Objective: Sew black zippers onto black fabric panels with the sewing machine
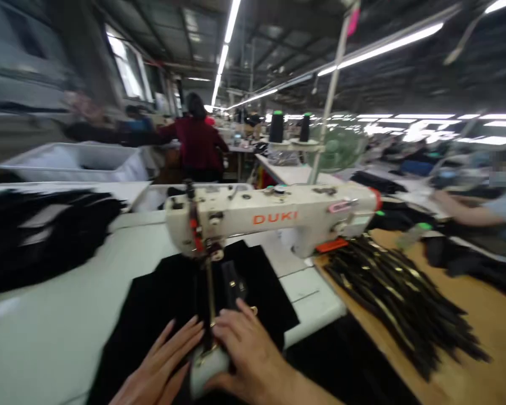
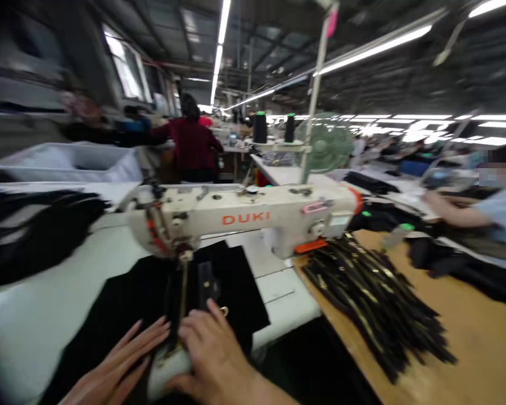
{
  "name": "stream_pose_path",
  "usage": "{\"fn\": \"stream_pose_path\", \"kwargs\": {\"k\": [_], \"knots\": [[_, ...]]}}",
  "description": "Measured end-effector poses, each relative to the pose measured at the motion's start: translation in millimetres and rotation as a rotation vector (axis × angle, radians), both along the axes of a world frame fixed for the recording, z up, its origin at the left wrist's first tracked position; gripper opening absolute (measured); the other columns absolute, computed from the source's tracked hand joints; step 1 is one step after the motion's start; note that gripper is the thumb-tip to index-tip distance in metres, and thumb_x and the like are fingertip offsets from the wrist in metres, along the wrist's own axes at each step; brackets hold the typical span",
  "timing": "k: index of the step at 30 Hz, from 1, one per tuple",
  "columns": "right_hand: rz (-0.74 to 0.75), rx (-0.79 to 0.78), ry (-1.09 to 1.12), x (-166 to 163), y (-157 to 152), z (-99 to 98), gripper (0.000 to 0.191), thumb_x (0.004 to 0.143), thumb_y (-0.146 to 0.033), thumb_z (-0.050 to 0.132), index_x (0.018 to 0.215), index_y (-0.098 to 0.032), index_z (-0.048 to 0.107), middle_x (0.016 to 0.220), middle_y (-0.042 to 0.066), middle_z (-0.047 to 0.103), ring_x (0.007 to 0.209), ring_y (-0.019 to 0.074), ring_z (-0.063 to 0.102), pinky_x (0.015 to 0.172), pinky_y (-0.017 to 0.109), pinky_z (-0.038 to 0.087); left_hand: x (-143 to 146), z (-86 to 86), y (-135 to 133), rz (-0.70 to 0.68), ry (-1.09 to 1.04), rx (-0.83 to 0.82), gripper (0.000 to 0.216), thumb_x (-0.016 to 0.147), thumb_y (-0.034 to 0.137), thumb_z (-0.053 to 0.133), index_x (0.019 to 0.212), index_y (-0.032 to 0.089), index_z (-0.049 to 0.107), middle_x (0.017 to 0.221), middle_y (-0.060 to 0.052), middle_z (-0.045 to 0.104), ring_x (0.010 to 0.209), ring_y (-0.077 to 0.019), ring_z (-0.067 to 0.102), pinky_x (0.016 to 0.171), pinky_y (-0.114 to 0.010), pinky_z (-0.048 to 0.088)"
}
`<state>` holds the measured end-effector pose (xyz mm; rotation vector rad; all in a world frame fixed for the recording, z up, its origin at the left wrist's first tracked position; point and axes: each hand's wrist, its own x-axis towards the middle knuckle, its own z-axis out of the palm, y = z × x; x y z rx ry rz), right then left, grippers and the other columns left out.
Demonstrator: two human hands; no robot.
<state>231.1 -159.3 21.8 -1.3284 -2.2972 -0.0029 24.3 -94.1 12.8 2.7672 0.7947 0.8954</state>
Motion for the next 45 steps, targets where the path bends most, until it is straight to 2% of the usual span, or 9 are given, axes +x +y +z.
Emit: {"fn": "stream_pose_path", "kwargs": {"k": [2,5,12,17,20,25,33,38,45], "knots": [[-0.036,-0.079,0.191,-10,5,-11.5,0.057,0.085,-0.051,0.074,0.127,-0.018,0.054,0.127,0.008,0.063,0.127,0.0247,0.054,0.120,0.048,0.029,-31,10.1,-12,0.091,0.100,-0.155,0.037,0.106,0.026,0.043,0.141,0.030,0.050,0.142,0.000,0.058,0.135,-0.0226,0.049,0.105,-0.039,0.051],[-0.098,-0.098,0.265,-20,-3,-11.8,0.044,0.084,-0.038,0.076,0.120,-0.022,0.058,0.120,0.007,0.065,0.124,0.0289,0.055,0.119,0.058,0.026,-35,19.7,-20,0.115,0.107,-0.340,0.037,0.105,0.022,0.041,0.141,0.027,0.052,0.144,0.000,0.056,0.141,-0.0206,0.039,0.114,-0.042,0.037],[-0.337,0.013,0.236,-53,-4,-6.7,0.016,0.087,-0.023,0.061,0.102,-0.020,0.060,0.098,0.006,0.061,0.099,0.0275,0.060,0.114,0.063,0.030,-27,12.2,-18,0.038,0.072,-0.372,0.039,0.105,0.020,0.039,0.142,0.025,0.051,0.148,-0.002,0.051,0.143,-0.0211,0.035,0.118,-0.047,0.028],[-0.354,0.036,0.210,-59,-12,-19.9,0.042,0.079,-0.005,0.043,0.118,-0.013,0.055,0.116,0.015,0.058,0.123,0.0332,0.052,0.110,0.059,0.041,-31,6.9,-18,0.029,0.048,-0.357,0.040,0.106,0.021,0.040,0.144,0.027,0.049,0.149,-0.001,0.050,0.144,-0.0221,0.033,0.118,-0.046,0.028],[-0.333,0.048,0.207,-53,-19,-28.5,0.049,0.085,-0.007,0.041,0.134,-0.011,0.045,0.133,0.018,0.052,0.131,0.0324,0.047,0.103,0.052,0.052,-30,7.5,-17,0.024,0.032,-0.327,0.043,0.104,0.019,0.042,0.146,0.029,0.047,0.148,0.000,0.051,0.143,-0.0221,0.035,0.117,-0.045,0.031],[-0.299,0.029,0.238,-44,-20,-30.3,0.038,0.092,-0.021,0.054,0.129,-0.015,0.049,0.132,0.017,0.054,0.123,0.0302,0.056,0.100,0.048,0.055,-30,7.6,-18,0.026,0.016,-0.294,0.043,0.103,0.017,0.044,0.145,0.028,0.048,0.147,-0.001,0.053,0.142,-0.0218,0.037,0.116,-0.044,0.033],[-0.332,0.195,0.171,-42,-19,-29.8,0.046,0.090,-0.009,0.044,0.136,-0.010,0.047,0.135,0.021,0.050,0.122,0.0308,0.054,0.094,0.047,0.056,-29,8.6,-18,0.017,0.057,-0.251,0.046,0.102,0.016,0.046,0.147,0.026,0.045,0.148,-0.004,0.051,0.142,-0.0221,0.038,0.115,-0.048,0.033],[-0.387,0.306,0.107,-35,-25,-35.2,0.009,0.091,-0.026,0.063,0.095,-0.018,0.060,0.102,0.013,0.059,0.092,0.0312,0.059,0.077,0.051,0.052,-26,10.5,-19,0.038,0.039,-0.248,0.041,0.102,0.018,0.048,0.142,0.027,0.051,0.142,-0.003,0.058,0.138,-0.0214,0.045,0.115,-0.047,0.034],[-0.306,0.361,0.193,-43,-24,-37.5,0.008,0.091,-0.011,0.056,0.095,-0.017,0.060,0.101,0.010,0.060,0.098,0.0263,0.060,0.098,0.054,0.045,-4,8.9,-24,0.066,-0.033,-0.221,0.039,0.094,0.014,0.062,0.131,0.028,0.056,0.115,-0.003,0.065,0.112,-0.0221,0.063,0.114,-0.063,0.031]]}}
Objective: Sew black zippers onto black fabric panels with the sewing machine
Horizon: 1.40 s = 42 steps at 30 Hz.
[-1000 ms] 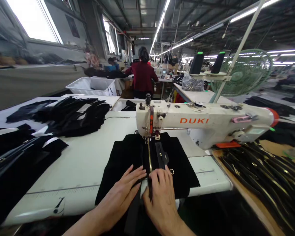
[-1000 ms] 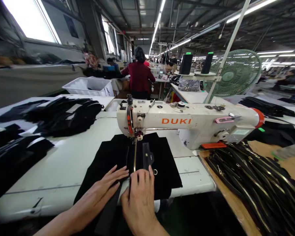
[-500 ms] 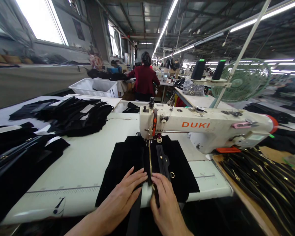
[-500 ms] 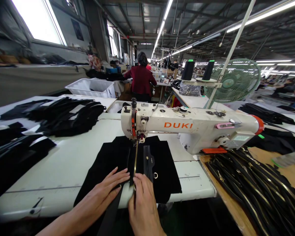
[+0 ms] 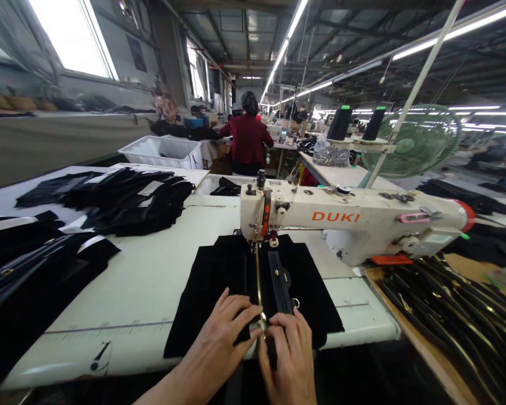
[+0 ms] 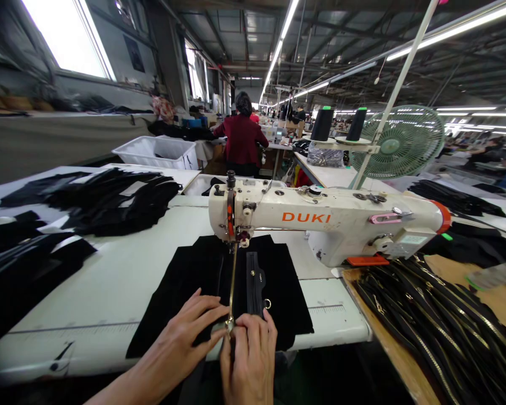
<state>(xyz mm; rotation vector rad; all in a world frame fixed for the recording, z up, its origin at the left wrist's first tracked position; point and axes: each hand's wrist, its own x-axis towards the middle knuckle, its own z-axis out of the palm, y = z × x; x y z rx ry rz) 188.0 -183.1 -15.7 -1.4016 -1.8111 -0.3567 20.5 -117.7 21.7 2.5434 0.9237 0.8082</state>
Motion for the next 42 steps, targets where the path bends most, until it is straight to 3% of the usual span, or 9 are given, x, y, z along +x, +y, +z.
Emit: {"fn": "stream_pose_path", "kwargs": {"k": [7,11,16,20,24,27,32,36,42], "knots": [[0.224,0.087,-0.158,16,1,23.1,0.019,0.094,-0.003,0.049,0.097,-0.014,0.064,0.099,0.006,0.069,0.101,0.0207,0.064,0.119,0.052,0.028,5,-2.3,-1,-0.035,-0.053,0.037,0.029,0.096,0.003,0.045,0.110,0.021,0.062,0.094,-0.002,0.063,0.088,-0.0179,0.064,0.111,-0.064,0.033],[0.215,0.009,-0.183,36,3,33.6,0.030,0.092,-0.002,0.040,0.098,-0.017,0.065,0.107,0.007,0.069,0.108,0.0197,0.063,0.116,0.046,0.036,4,-5.9,-1,-0.051,-0.071,0.058,0.030,0.092,0.000,0.041,0.101,0.019,0.062,0.091,-0.002,0.063,0.085,-0.0182,0.064,0.112,-0.064,0.033],[0.135,-0.139,-0.096,31,10,26.1,0.039,0.092,-0.022,0.056,0.131,-0.016,0.056,0.124,0.011,0.066,0.119,0.0282,0.061,0.104,0.051,0.051,-1,-14.3,-2,0.010,-0.079,-0.025,0.044,0.078,-0.001,0.049,0.114,0.023,0.059,0.113,-0.005,0.061,0.110,-0.0214,0.063,0.113,-0.051,0.038],[0.204,-0.071,-0.150,23,22,16.6,0.029,0.099,-0.021,0.053,0.126,-0.021,0.062,0.115,0.003,0.073,0.108,0.0233,0.068,0.107,0.050,0.048,-11,-23.2,1,0.123,-0.087,-0.020,0.038,0.083,0.009,0.058,0.117,0.025,0.062,0.138,-0.008,0.053,0.122,-0.0252,0.060,0.101,-0.037,0.053],[0.267,0.009,-0.259,26,26,15.6,0.032,0.101,-0.012,0.044,0.125,-0.018,0.063,0.114,0.004,0.074,0.103,0.0213,0.069,0.109,0.047,0.048,-21,-23.4,2,0.011,-0.052,0.152,0.055,0.081,0.001,0.047,0.128,0.025,0.061,0.134,-0.005,0.062,0.121,-0.0195,0.062,0.103,-0.029,0.049],[0.305,0.038,-0.301,26,26,22.0,0.032,0.100,-0.009,0.042,0.119,-0.016,0.067,0.110,0.006,0.075,0.102,0.0219,0.069,0.110,0.047,0.047,-24,-26.1,2,-0.059,-0.022,0.339,0.062,0.079,-0.002,0.041,0.135,0.018,0.058,0.131,-0.007,0.065,0.126,-0.0194,0.058,0.110,-0.030,0.042],[0.373,-0.131,-0.110,25,29,33.6,0.026,0.099,-0.013,0.047,0.117,-0.019,0.065,0.102,0.004,0.073,0.099,0.0203,0.068,0.108,0.049,0.047,-26,-39.9,4,-0.120,0.019,0.501,0.046,0.100,0.006,0.034,0.142,0.015,0.052,0.127,-0.008,0.068,0.127,-0.0204,0.057,0.117,-0.039,0.032],[0.366,-0.228,0.084,22,27,37.0,0.025,0.095,-0.010,0.053,0.113,-0.024,0.065,0.098,0.000,0.071,0.099,0.0177,0.067,0.111,0.051,0.043,-28,-44.6,4,-0.136,0.062,0.416,0.044,0.102,0.008,0.033,0.141,0.015,0.053,0.125,-0.008,0.069,0.124,-0.0209,0.060,0.117,-0.043,0.032],[0.338,-0.254,0.124,16,28,40.9,0.019,0.090,-0.006,0.057,0.094,-0.023,0.063,0.091,-0.002,0.069,0.095,0.0176,0.066,0.112,0.051,0.040,-30,-48.0,5,-0.178,0.090,0.300,0.050,0.096,0.006,0.043,0.144,0.017,0.048,0.124,-0.009,0.068,0.122,-0.0241,0.060,0.117,-0.047,0.035]]}}
